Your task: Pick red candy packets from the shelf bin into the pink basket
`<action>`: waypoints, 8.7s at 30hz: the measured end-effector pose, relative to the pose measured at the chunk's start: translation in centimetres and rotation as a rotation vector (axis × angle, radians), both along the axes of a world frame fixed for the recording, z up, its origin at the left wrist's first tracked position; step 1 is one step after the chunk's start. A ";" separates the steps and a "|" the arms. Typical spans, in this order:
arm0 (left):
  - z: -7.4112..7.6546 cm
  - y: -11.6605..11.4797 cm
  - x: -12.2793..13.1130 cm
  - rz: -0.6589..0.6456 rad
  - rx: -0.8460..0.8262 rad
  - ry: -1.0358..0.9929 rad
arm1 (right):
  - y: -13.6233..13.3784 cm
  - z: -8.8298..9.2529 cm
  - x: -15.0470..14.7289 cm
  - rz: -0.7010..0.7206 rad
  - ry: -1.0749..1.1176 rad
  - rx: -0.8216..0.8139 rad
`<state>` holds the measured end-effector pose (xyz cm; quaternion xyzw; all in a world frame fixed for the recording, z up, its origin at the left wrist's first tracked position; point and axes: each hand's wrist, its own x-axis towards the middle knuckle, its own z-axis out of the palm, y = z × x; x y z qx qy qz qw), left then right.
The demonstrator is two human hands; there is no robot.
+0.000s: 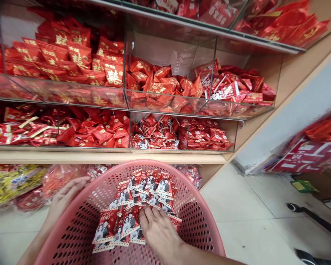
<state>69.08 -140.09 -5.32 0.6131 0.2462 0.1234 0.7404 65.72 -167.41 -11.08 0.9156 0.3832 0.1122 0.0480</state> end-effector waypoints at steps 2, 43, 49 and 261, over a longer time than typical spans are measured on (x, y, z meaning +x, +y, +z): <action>-0.2 0.1 0.0 -0.002 0.009 -0.005 | 0.2 -0.2 0.0 0.024 -0.006 0.011; 0.2 0.6 0.1 0.003 0.020 0.030 | -1.7 15.6 21.5 0.050 0.007 -0.187; -0.1 0.7 0.3 -0.016 0.028 0.020 | -1.0 15.1 22.1 0.021 0.103 -0.042; -3.5 3.0 -2.1 0.039 0.367 0.084 | -0.1 15.2 25.0 -0.585 -0.076 0.027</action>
